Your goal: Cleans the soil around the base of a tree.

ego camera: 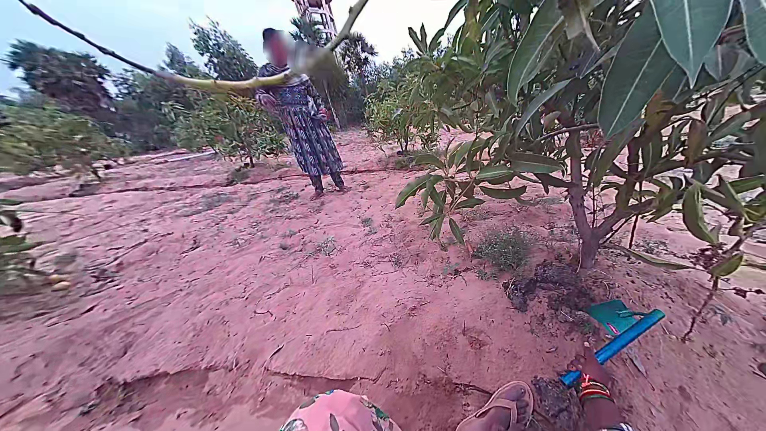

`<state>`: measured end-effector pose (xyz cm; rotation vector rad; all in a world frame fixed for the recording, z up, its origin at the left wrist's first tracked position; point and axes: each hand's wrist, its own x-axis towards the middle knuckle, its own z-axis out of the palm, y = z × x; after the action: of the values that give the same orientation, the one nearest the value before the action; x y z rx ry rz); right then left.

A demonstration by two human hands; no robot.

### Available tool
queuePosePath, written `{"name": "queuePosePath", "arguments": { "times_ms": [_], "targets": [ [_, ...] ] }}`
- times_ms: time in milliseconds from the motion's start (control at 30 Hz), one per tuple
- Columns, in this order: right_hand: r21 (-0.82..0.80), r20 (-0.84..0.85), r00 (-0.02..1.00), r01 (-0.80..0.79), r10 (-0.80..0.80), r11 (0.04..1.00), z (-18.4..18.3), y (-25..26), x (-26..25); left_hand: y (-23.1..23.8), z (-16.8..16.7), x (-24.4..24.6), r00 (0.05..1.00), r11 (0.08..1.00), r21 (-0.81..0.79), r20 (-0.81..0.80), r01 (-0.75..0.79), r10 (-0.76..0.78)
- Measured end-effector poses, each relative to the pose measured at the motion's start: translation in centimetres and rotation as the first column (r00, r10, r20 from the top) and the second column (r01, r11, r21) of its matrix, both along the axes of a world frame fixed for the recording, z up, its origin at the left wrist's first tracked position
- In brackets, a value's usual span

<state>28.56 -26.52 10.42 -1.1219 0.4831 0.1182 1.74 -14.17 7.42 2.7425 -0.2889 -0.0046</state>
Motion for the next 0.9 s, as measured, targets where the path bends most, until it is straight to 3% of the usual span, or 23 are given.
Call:
{"name": "queuePosePath", "arguments": {
  "times_ms": [67, 133, 367, 533, 600, 667, 700, 733, 767, 800, 833, 900],
  "targets": [
    [-0.012, -0.011, 1.0, 0.001, -0.001, 1.0, -0.1, 0.2, 0.0, -0.1, -0.7, 2.0, 0.94, 1.0, 0.006, -0.34, -0.021, 0.022],
    [-0.035, -0.024, 1.0, 0.0, -0.001, 0.999, 0.4, 0.6, -0.3, -0.2, 0.1, 2.5, 0.901, 0.999, -0.004, -0.433, -0.042, 0.036],
    [-0.073, -0.034, 0.999, -0.023, 0.02, 0.997, 1.6, 0.6, -0.8, 0.5, -2.7, 2.6, 0.913, 0.993, -0.11, -0.408, -0.032, -0.016],
    [-0.051, -0.007, 0.999, -0.034, 0.033, 0.998, 1.4, 0.0, -0.7, -0.2, -0.2, 2.5, 0.883, 0.998, -0.01, -0.467, -0.06, 0.049],
    [-0.045, -0.02, 1.0, -0.023, 0.022, 0.999, 1.9, 0.0, -0.9, -0.3, -1.5, 2.5, 0.898, 0.992, -0.023, -0.429, -0.124, 0.102],
    [-0.035, -0.031, 0.999, -0.024, 0.023, 0.999, 2.2, -0.2, -1.0, -0.6, 0.7, 3.4, 0.84, 0.967, -0.081, -0.517, -0.242, 0.167],
    [-0.027, -0.03, 0.999, -0.026, 0.025, 0.999, 2.1, -0.3, -0.6, -0.5, 2.2, 4.2, 0.824, 0.918, -0.173, -0.521, -0.357, 0.222],
    [-0.015, -0.026, 0.999, -0.029, 0.028, 0.999, 1.8, -0.3, -0.2, -0.2, 3.0, 5.0, 0.828, 0.812, -0.344, -0.489, -0.472, 0.274],
    [-0.008, -0.029, 0.999, -0.029, 0.029, 1.0, 1.7, -0.4, 0.0, 0.0, 4.3, 5.9, 0.852, 0.65, -0.559, -0.416, -0.515, 0.318],
    [-0.01, -0.035, 0.999, -0.029, 0.029, 1.0, 1.5, -0.5, 0.1, 0.4, 6.1, 6.7, 0.873, 0.525, -0.703, -0.322, -0.48, 0.367],
    [-0.026, -0.039, 0.999, -0.028, 0.026, 0.999, 1.4, -0.5, 0.0, 1.1, 8.3, 7.5, 0.885, 0.461, -0.788, -0.219, -0.409, 0.411],
    [-0.06, -0.027, 0.999, -0.038, 0.037, 0.997, 1.3, -0.3, -0.2, 2.9, 12.4, 8.6, 0.874, 0.441, -0.853, -0.035, -0.278, 0.484]
  ]
}}
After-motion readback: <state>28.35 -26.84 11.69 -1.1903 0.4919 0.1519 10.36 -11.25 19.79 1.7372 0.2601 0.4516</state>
